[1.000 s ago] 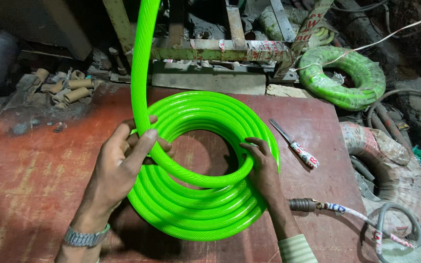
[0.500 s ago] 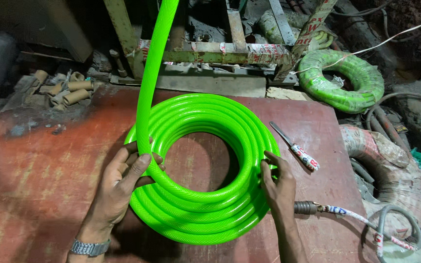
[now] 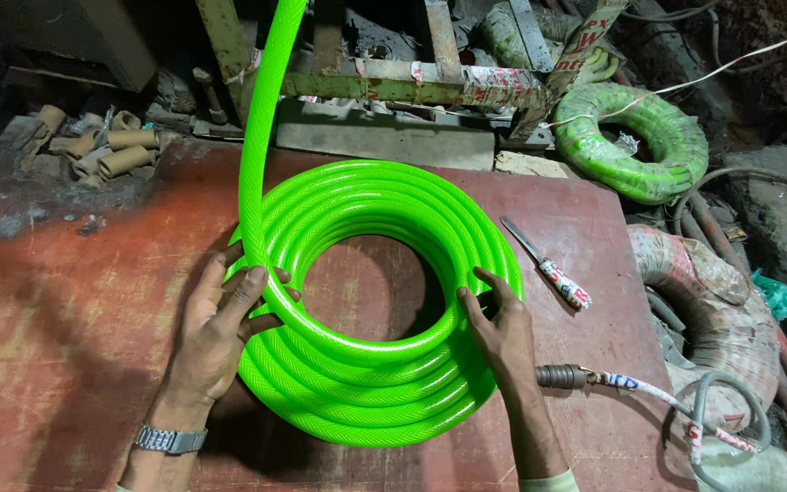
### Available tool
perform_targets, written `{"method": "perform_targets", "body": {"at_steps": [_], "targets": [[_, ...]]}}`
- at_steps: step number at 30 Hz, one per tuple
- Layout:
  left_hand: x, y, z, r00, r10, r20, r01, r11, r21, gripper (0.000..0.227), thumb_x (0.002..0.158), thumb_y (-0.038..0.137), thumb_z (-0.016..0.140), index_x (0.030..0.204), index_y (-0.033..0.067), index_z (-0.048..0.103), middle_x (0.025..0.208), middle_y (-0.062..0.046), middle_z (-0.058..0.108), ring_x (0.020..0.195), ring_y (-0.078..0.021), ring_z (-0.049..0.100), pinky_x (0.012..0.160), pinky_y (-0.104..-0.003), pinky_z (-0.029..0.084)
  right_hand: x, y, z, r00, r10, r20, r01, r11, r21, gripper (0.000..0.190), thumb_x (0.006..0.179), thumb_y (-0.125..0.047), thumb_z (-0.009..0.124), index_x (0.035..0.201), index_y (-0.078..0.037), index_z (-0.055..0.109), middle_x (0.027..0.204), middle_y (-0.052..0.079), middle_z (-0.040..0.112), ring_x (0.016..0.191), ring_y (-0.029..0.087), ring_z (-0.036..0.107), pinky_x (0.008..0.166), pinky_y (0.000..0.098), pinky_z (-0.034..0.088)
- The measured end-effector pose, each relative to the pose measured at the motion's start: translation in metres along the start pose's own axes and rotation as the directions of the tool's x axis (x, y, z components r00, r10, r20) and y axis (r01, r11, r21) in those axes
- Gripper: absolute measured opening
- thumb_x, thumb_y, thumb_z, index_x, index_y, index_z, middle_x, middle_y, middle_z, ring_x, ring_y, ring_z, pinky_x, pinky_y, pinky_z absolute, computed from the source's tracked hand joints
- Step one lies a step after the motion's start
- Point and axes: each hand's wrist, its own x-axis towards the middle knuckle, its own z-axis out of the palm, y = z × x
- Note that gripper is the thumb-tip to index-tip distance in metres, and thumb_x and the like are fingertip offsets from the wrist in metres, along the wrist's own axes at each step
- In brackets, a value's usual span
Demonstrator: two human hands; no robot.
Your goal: The person coils a green hose onto an existing coil on a wooden surface by hand, while another person helps to guide and press the hose down.
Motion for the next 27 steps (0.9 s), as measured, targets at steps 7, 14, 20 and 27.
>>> {"method": "perform_targets", "body": {"at_steps": [7,14,20,27], "targets": [[0.009,-0.009,-0.003,0.998,0.063,0.004,-0.063,0.998,0.015,0.061,0.095,0.025,0.061,0.148,0.0062,0.038,0.104,-0.023,0.064,0.09,-0.0327,0.072,0.071,-0.046,0.064,0.003,0.009,0.001,0.995,-0.085,-0.06,0.091,0.991,0.103,0.041,0.089,-0.037,0.074,0.128,-0.023,0.073,0.067,0.007,0.066,0.067,0.02,0.062,0.067,0.0357,0.052],[0.017,-0.018,0.0,0.993,0.119,-0.019,-0.117,0.989,0.094,0.07,0.094,0.025,0.066,0.152,0.0035,0.033,0.105,-0.024,0.062,0.087,-0.0318,0.071,0.069,-0.044,0.064,0.002,0.015,0.005,0.992,-0.096,-0.082,0.104,0.988,0.113,0.038,0.088,-0.035,0.077,0.124,-0.023,0.076,0.064,0.007,0.063,0.063,0.018,0.059,0.062,0.0325,0.049],[0.023,-0.027,-0.005,0.996,0.076,-0.036,-0.07,0.985,0.159,0.073,0.095,0.026,0.067,0.155,0.0023,0.032,0.11,-0.027,0.063,0.095,-0.0349,0.069,0.068,-0.044,0.063,-0.002,0.011,0.002,0.993,-0.098,-0.061,0.106,0.984,0.141,0.04,0.09,-0.033,0.076,0.127,-0.019,0.074,0.069,0.009,0.066,0.065,0.019,0.059,0.063,0.0325,0.048],[0.034,-0.05,-0.015,1.0,0.031,-0.005,-0.028,0.97,0.24,0.069,0.096,0.024,0.066,0.154,0.0021,0.035,0.109,-0.027,0.065,0.097,-0.0315,0.068,0.069,-0.041,0.063,-0.004,0.013,0.003,0.992,-0.108,-0.062,0.115,0.984,0.138,0.039,0.09,-0.032,0.076,0.127,-0.018,0.074,0.07,0.01,0.066,0.066,0.021,0.059,0.062,0.0338,0.048]]}}
